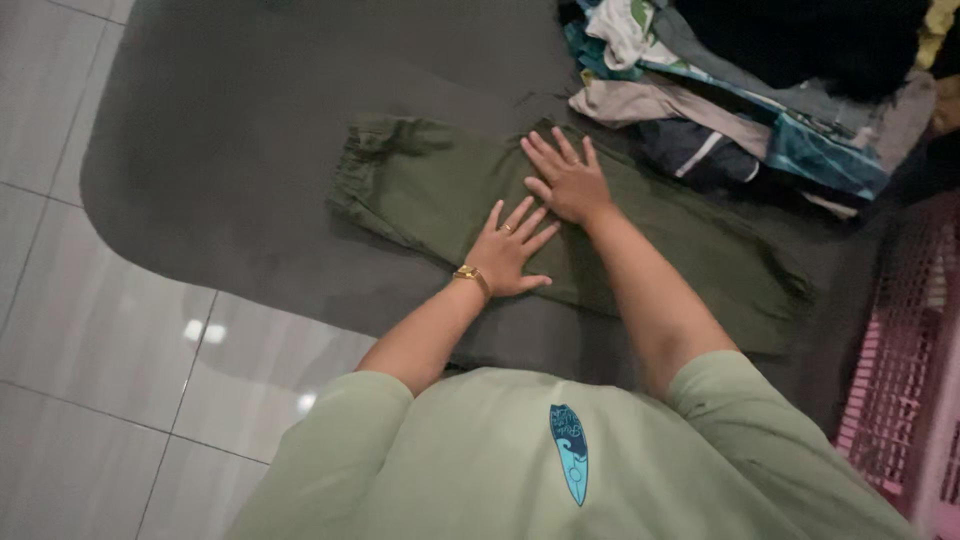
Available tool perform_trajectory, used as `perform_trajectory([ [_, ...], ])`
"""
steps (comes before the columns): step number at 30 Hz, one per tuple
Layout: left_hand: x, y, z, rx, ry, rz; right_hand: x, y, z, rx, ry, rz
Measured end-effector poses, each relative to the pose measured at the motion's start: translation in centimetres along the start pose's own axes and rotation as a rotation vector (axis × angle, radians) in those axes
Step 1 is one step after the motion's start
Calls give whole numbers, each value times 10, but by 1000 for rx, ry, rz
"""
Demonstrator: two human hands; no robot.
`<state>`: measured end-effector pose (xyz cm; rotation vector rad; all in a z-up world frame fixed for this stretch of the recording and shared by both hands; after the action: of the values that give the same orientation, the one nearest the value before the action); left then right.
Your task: The person folds several garments on a gray surface, including green pants, a black shirt, and patterned tops, then places each folded item into a pink laundry basket.
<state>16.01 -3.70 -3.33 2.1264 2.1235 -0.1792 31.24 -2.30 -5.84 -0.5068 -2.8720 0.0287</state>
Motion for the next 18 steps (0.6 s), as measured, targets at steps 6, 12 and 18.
perform_trajectory([
  [6, 48, 5, -39, -120, -477, -143, 7, -4, -10, -141, -51, 71],
  [12, 205, -34, -70, -279, 159, -450, -14, -114, 0, -45, 19, 136],
  [18, 225, -42, -20, -230, 471, -441, -114, -237, -37, -115, -264, 461],
])
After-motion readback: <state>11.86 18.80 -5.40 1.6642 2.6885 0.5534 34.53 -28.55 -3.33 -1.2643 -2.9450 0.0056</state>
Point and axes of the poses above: each hand's wrist, its own y-axis towards the middle knuckle, its own z-axis out of the palm, x = y × z, the point moved 9 cm from there along y, towards the middle knuckle, and after that the axes turned 1 degree about y, right-handed, at the moved point
